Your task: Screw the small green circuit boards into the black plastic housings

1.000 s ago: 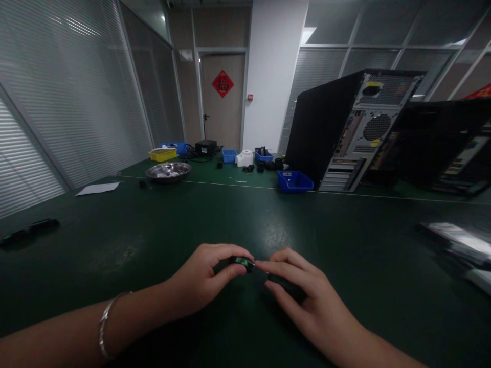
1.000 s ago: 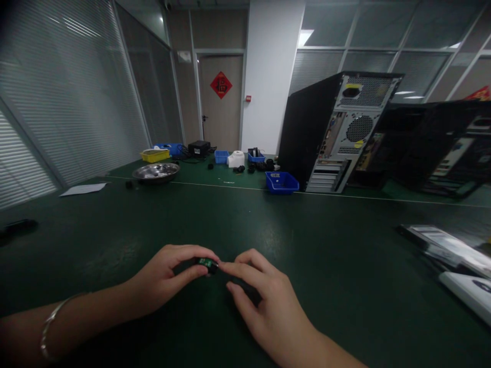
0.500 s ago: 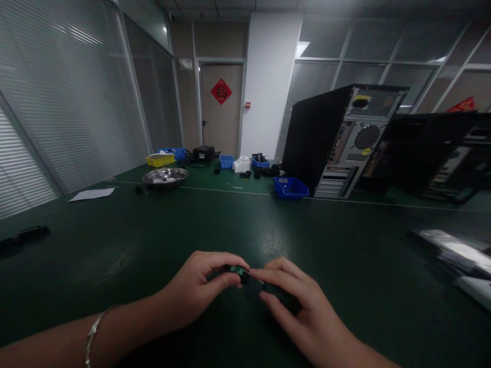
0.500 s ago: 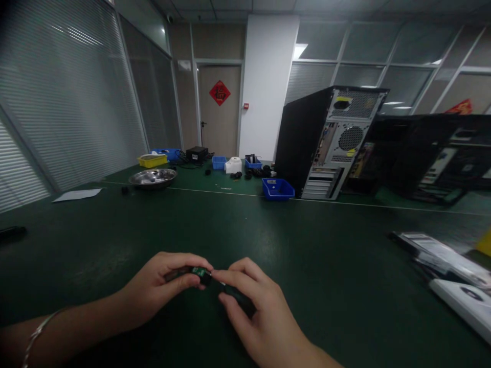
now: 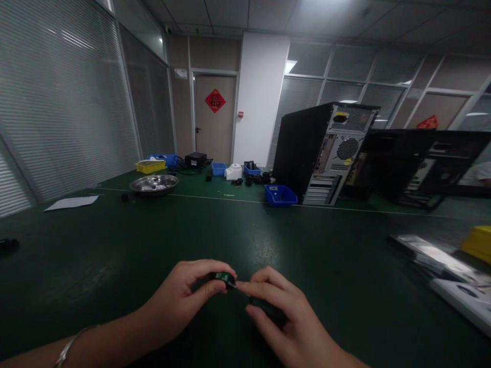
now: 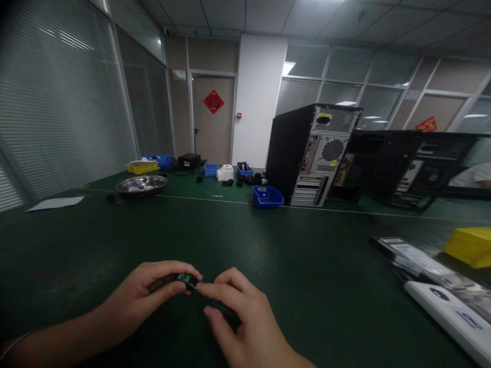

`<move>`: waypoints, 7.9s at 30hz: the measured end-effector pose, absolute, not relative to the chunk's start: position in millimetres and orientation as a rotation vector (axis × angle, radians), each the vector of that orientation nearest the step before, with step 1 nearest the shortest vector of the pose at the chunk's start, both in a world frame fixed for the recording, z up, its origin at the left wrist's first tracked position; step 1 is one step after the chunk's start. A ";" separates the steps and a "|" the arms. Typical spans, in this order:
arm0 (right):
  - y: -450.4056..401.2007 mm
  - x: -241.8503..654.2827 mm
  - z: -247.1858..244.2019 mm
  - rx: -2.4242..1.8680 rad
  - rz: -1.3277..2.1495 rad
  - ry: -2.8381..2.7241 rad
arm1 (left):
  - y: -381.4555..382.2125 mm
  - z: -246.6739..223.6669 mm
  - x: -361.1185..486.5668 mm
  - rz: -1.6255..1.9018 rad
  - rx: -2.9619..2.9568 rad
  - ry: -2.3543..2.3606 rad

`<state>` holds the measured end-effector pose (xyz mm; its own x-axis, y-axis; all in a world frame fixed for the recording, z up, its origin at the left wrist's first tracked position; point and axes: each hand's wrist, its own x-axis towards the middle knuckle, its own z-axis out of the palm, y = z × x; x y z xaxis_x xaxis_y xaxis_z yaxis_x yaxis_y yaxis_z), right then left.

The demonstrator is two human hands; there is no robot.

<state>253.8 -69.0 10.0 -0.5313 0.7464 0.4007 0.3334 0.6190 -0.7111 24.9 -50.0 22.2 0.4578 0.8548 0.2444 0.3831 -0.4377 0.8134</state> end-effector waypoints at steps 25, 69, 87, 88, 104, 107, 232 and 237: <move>-72.0 255.8 12.0 -0.827 0.769 -2.092 | -40.4 9.4 27.4 0.986 1.608 0.743; -72.2 255.5 17.1 -0.669 0.916 -2.154 | -48.1 1.4 31.3 0.919 1.460 0.748; -68.4 254.8 11.6 -0.786 0.873 -1.980 | -49.6 15.7 27.9 0.766 2.113 1.035; -68.4 255.4 11.4 -0.819 0.876 -1.978 | -49.2 16.1 27.5 0.777 2.144 1.041; -67.0 255.8 10.0 -0.909 0.910 -1.980 | -48.6 7.1 23.4 0.775 2.409 1.018; -66.3 255.5 11.8 -0.886 0.968 -1.920 | -49.9 14.9 26.6 0.744 2.276 1.011; -79.5 244.3 4.1 -0.803 0.818 -1.997 | -68.4 20.0 43.3 0.752 1.324 0.475; -80.2 246.4 6.4 -0.780 0.791 -2.038 | -66.7 17.8 44.6 0.746 1.388 0.595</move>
<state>246.4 -80.2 6.4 -0.4915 0.7458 0.4497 0.2472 0.6146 -0.7491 44.6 -66.7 17.8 0.6430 0.7639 0.0554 -0.1158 0.0254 0.9930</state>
